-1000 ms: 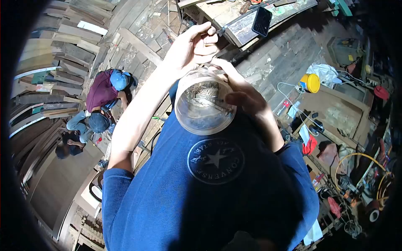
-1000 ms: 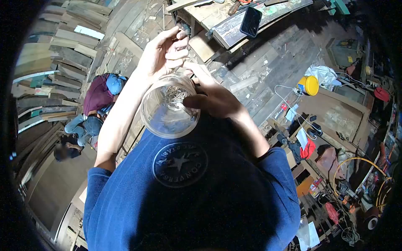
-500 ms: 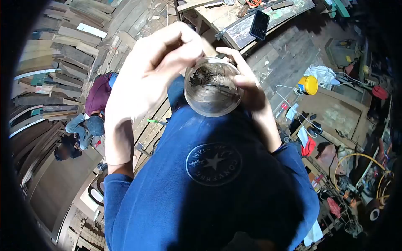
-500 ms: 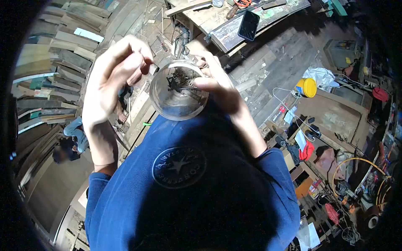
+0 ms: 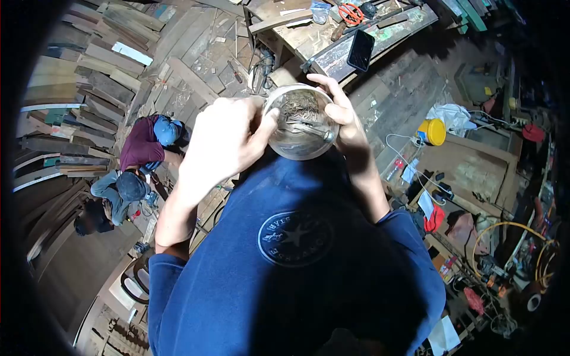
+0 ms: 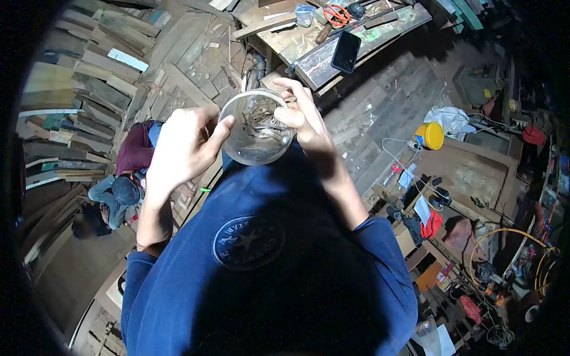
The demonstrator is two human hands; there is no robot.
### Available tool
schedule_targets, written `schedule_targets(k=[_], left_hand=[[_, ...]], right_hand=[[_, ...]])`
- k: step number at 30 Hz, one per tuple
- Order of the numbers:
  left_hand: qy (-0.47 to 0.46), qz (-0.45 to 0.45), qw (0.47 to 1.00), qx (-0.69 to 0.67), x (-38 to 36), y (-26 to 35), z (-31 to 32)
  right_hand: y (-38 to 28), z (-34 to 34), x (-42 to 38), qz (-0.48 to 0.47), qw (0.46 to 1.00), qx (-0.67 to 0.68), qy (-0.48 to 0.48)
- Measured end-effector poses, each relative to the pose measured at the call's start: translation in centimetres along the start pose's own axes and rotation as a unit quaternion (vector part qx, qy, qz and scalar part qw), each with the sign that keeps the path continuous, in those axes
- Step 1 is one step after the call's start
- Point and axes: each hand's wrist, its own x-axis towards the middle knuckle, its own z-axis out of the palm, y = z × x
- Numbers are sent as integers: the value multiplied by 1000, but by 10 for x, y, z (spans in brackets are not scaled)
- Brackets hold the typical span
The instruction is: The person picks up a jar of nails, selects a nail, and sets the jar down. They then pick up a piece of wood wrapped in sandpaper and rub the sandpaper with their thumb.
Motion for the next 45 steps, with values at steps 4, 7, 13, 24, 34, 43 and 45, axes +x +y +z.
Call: schedule_targets(k=[4, 7, 13, 24, 34, 43, 45], left_hand=[[85, 59, 995, -6, 1, 0, 8], [91, 67, 993, -17, 2, 7, -1], [136, 126, 982, -37, 11, 24, 5], [92, 113, 989, -18, 28, 46, -1], [126, 64, 983, -117, 32, 50, -5], [-85, -55, 994, -33, 43, 10, 19], [-51, -40, 998, -15, 43, -12, 40]], right_hand=[[3, 0, 4, -24, 999, 33, -5], [4, 4, 10, -34, 978, 200, 44], [-48, 32, -1, 108, 950, 250, 153], [-29, 11, 4, 24, 963, 266, 23], [-32, 8, 22, 30, 974, 223, 37], [22, -19, 33, 117, 957, 238, 116], [45, -38, 41, 146, 961, 226, 68]])
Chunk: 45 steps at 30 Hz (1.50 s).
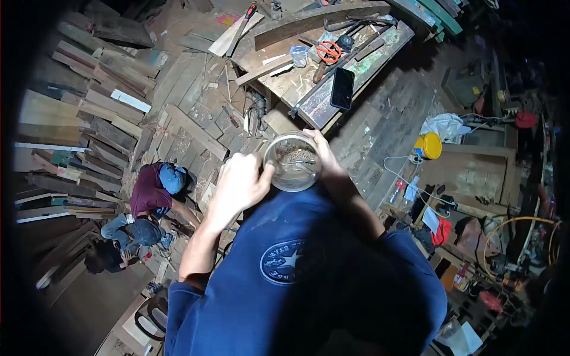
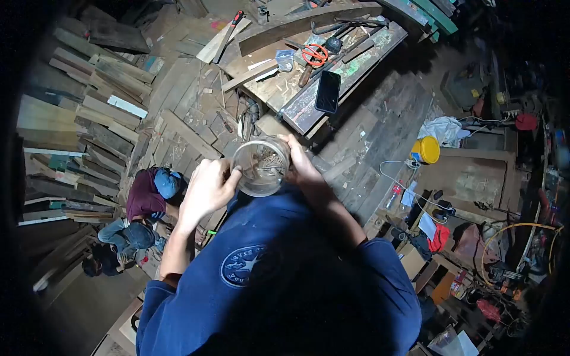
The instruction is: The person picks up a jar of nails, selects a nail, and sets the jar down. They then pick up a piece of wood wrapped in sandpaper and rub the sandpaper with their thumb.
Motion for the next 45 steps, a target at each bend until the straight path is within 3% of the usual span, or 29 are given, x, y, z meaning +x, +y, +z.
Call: schedule_targets(k=[1, 4, 6, 7, 8, 10, 12, 15, 19, 22, 23, 26, 29, 31, 33, 34, 35, 36, 38, 41, 44, 45], left_hand=[[-13, -11, 1000, -20, 3, -6, 3], [-49, -46, 996, -61, 15, -23, 5], [-78, -78, 991, -68, 18, -37, 6], [-61, -45, 994, -73, 18, -47, 10], [-68, -84, 994, -30, 18, -39, 2], [-24, -62, 998, 22, 15, -63, 17], [-28, -74, 996, 46, 13, -76, 23], [-15, -87, 994, 59, 12, -89, 27], [1, -113, 993, 27, 13, -94, 29], [-27, -140, 990, 16, 21, -90, 23], [-38, -142, 989, 10, 24, -92, 25], [-6, -116, 993, -7, 33, -102, 39], [-18, -101, 994, 39, 65, -114, 50], [45, -35, 995, 79, 107, -130, 65], [-42, -13, 993, 107, 160, -121, 57], [22, 49, 991, 126, 178, -128, 65], [6, 22, 988, 155, 198, -124, 62], [-31, -27, 985, 169, 213, -111, 52], [85, 56, 989, 107, 242, -134, 71], [-20, -1, 993, 120, 281, -143, 79], [-13, 58, 992, 111, 303, -153, 103], [-58, 34, 991, 117, 309, -155, 110]], right_hand=[[9, -20, 16, 103, 990, 99, -1], [5, -17, 15, 74, 990, 111, -38], [-15, -11, 7, 165, 980, 107, 12], [0, -41, 16, 128, 990, -49, 24], [16, -74, 28, 89, 974, -205, 37], [21, -98, 35, -64, 923, -379, 11], [31, -122, 46, -160, 766, -609, 130], [41, -147, 64, -310, 653, -642, 254], [25, -159, 95, -320, 662, -606, 303], [18, -159, 109, -279, 705, -576, 307], [16, -161, 110, -292, 678, -602, 306], [8, -160, 108, -220, 741, -564, 291], [10, -154, 99, -251, 715, -568, 320], [23, -158, 94, -284, 724, -548, 308], [45, -169, 89, -288, 672, -607, 312], [53, -173, 87, -290, 644, -635, 314], [58, -172, 83, -197, 660, -648, 324], [58, -171, 78, -206, 675, -642, 301], [66, -164, 73, -225, 676, -621, 328], [55, -142, 66, -216, 734, -548, 337], [58, -144, 77, -256, 710, -538, 374], [58, -144, 83, -267, 702, -533, 389]])
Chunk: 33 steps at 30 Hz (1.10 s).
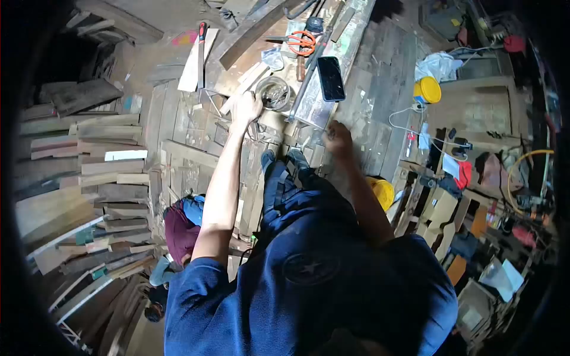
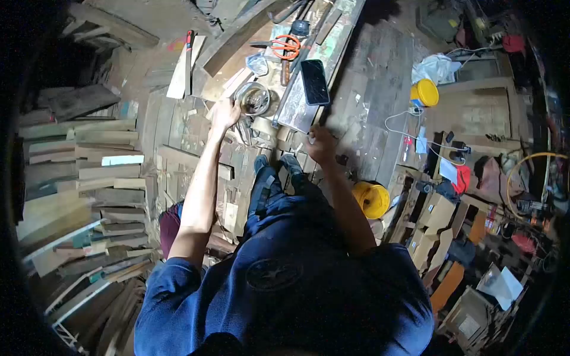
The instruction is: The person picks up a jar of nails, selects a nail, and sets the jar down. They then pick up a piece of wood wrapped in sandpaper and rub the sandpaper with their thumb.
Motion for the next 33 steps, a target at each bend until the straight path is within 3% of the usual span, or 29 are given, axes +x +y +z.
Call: schedule_targets(k=[3, 4, 7, 8, 11, 12, 15, 16, 17, 19, 20, 21, 24, 29, 31, 33], left_hand=[[130, 13, 987, -89, 26, -22, 47], [158, 70, 985, -24, 25, -21, 42], [-2, -11, 997, -74, 25, -7, 13], [12, -3, 998, -54, 20, 0, 2], [49, -16, 999, -10, -14, 34, -43], [122, 14, 992, 0, -23, 40, -45], [188, 238, 950, -70, -53, 47, -51], [103, 246, 953, -146, -68, 53, -50], [18, 249, 943, -220, -83, 57, -47], [-13, 302, 925, -228, -100, 49, -24], [-47, 306, 927, -214, -102, 42, -11], [-81, 310, 926, -199, -102, 34, 2], [-119, 304, 919, -221, -104, 19, 15], [-144, 299, 916, -225, -107, 14, -2], [-117, 315, 918, -212, -107, 14, -9], [-122, 309, 921, -200, -108, 10, -13]], right_hand=[[-12, 9, 21, -79, 993, -51, 77], [-1, 16, 24, -105, 991, -47, 69], [4, 34, 34, -101, 981, -86, 139], [0, 33, 37, -63, 986, -93, 127], [-17, 33, 42, -82, 979, -118, 145], [-17, 39, 39, -142, 958, -137, 209], [-6, 48, 37, -94, 981, -128, 109], [-5, 57, 35, -112, 970, -149, 158], [-2, 58, 34, -96, 972, -163, 139], [-14, 53, 37, -63, 974, -189, 105], [-23, 48, 46, 38, 981, -189, 19], [-28, 47, 47, 23, 982, -182, 34], [-32, 46, 43, -34, 983, -168, 72], [-32, 51, 42, -24, 979, -175, 101], [-36, 55, 40, -39, 968, -186, 162], [-31, 63, 40, 9, 965, -193, 175]])
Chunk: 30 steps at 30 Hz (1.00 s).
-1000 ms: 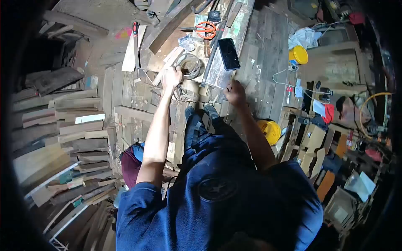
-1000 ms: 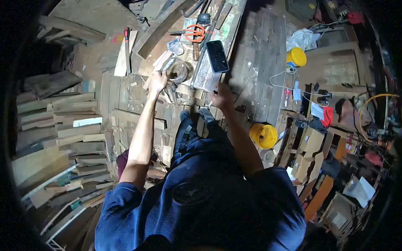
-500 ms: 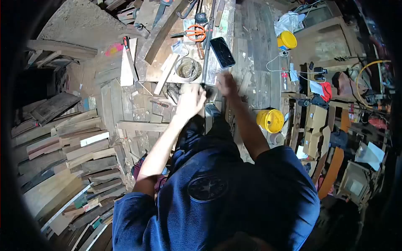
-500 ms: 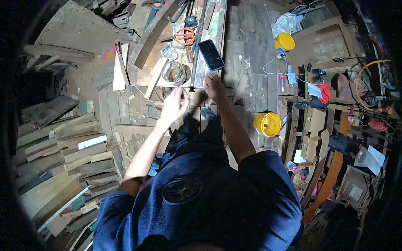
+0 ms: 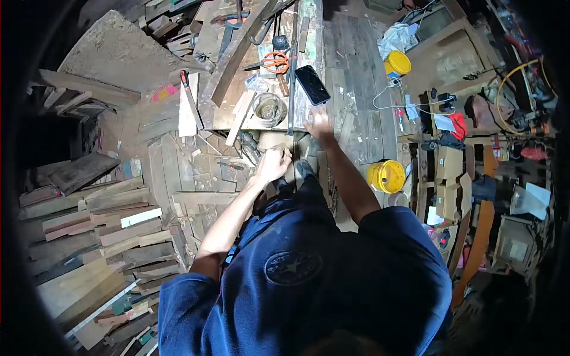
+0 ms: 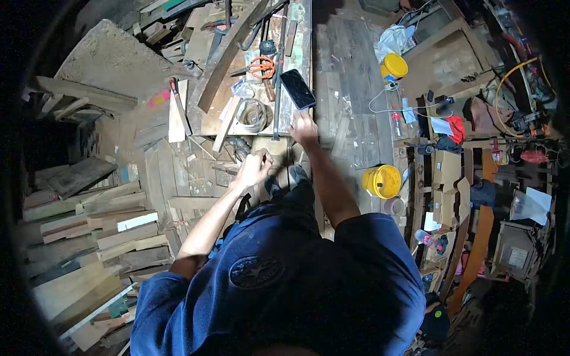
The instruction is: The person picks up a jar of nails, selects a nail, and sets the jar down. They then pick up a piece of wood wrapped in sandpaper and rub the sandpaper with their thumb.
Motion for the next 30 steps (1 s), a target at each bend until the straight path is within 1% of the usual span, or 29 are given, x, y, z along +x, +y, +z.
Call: schedule_targets(k=[1, 4, 5, 8, 9, 12, 13, 16, 17, 20, 21, 24, 25, 26, 28, 30], left_hand=[[1, -3, 1000, -29, -3, -3, 2], [-10, -13, 999, -37, -8, -6, 1], [-12, -11, 1000, -26, -10, -5, 0], [-30, -9, 999, -27, -17, -10, 5], [-57, -42, 997, 17, -17, -5, 2], [-47, -18, 999, -4, -23, -3, -1], [-53, -29, 998, -9, -25, -3, -1], [-38, -13, 999, -4, -28, -2, -2], [-47, -19, 999, -9, -28, -4, -2], [-32, -11, 999, -11, -33, -6, 1], [-48, -30, 998, 27, -34, 0, -3], [-30, -4, 1000, 7, -39, -6, 2], [3, 29, 999, -21, -39, -6, 4], [-50, -30, 998, -3, -42, -8, 3], [-53, -43, 998, 13, -46, -4, 1], [-37, -25, 999, 3, -49, -9, 3]], right_hand=[[2, 6, -5, 24, 1000, -8, 0], [1, 14, -8, 70, 996, -21, -49], [0, 15, -7, 80, 995, -5, -56], [-17, 9, -3, 161, 981, -55, -95], [-19, 12, -8, 155, 985, -53, -61], [-21, 13, -12, 126, 988, -66, -52], [-23, 12, -6, 149, 979, -99, -96], [-29, 4, -7, 150, 983, -43, -99], [-31, 2, -8, 137, 987, -41, -76], [-33, 4, -13, 112, 992, -46, -39], [-33, 4, -14, 124, 991, -11, -45], [-36, 6, -15, 118, 991, -30, -45], [-36, 6, -15, 116, 991, -43, -52], [-34, 4, -15, 110, 987, -63, -99], [-22, 21, -19, 90, 993, -56, -61], [-21, 21, -19, 110, 991, -41, -65]])
